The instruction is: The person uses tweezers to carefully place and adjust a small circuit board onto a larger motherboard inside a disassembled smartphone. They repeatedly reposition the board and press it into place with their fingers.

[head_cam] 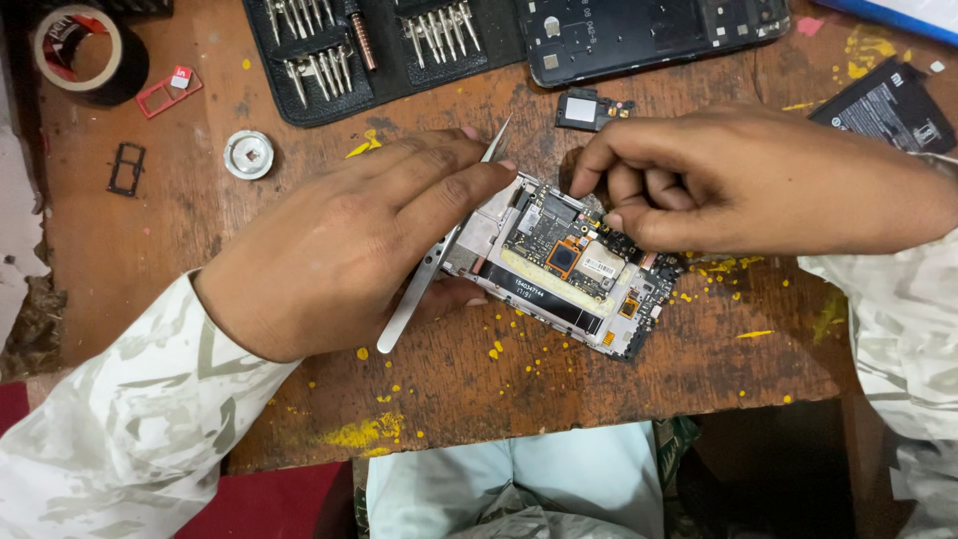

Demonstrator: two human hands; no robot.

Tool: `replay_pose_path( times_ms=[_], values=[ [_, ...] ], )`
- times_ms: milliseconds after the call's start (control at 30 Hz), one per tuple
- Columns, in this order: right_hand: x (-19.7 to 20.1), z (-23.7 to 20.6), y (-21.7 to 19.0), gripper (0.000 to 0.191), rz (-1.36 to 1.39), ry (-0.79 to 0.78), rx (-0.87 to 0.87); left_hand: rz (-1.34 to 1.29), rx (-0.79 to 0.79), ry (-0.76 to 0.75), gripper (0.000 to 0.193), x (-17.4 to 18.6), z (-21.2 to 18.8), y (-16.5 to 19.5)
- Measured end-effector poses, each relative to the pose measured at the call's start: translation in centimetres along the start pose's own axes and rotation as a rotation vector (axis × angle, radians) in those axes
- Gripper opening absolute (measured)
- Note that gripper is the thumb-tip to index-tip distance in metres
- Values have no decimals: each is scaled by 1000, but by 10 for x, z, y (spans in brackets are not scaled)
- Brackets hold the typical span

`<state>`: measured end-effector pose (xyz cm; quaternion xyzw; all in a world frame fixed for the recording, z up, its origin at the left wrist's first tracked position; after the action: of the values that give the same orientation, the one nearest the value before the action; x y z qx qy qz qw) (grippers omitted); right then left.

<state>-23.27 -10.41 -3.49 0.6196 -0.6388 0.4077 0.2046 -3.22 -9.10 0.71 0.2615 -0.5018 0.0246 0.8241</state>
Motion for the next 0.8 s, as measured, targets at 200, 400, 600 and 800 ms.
replay_pose_path(
  times_ms=[200, 400, 600, 800],
  values=[
    [2, 0, -5, 50, 42, 8, 34, -7, 12, -10, 78, 0, 0, -1],
    [0, -2, -2, 50, -82, -35, -60, -21, 8, -5, 78, 0, 0, -1],
    [3, -2, -6, 50, 1, 12, -6, -9, -1, -6, 77, 0, 1, 0],
    [3, -1, -3, 52, 22, -8, 9, -21, 20, -12, 76, 0, 0, -1]
  ],
)
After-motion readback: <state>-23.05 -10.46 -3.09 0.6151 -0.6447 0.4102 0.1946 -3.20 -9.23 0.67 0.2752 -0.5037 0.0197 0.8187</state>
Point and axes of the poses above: each hand's wrist, its own z-axis towards the middle knuckle, its own x-axis out of the back of the hand, y = z × x, the point moved 8 cm from there along z, towards the middle knuckle, and after that the axes turned 5 degrees about y, right-handed, at the moved point
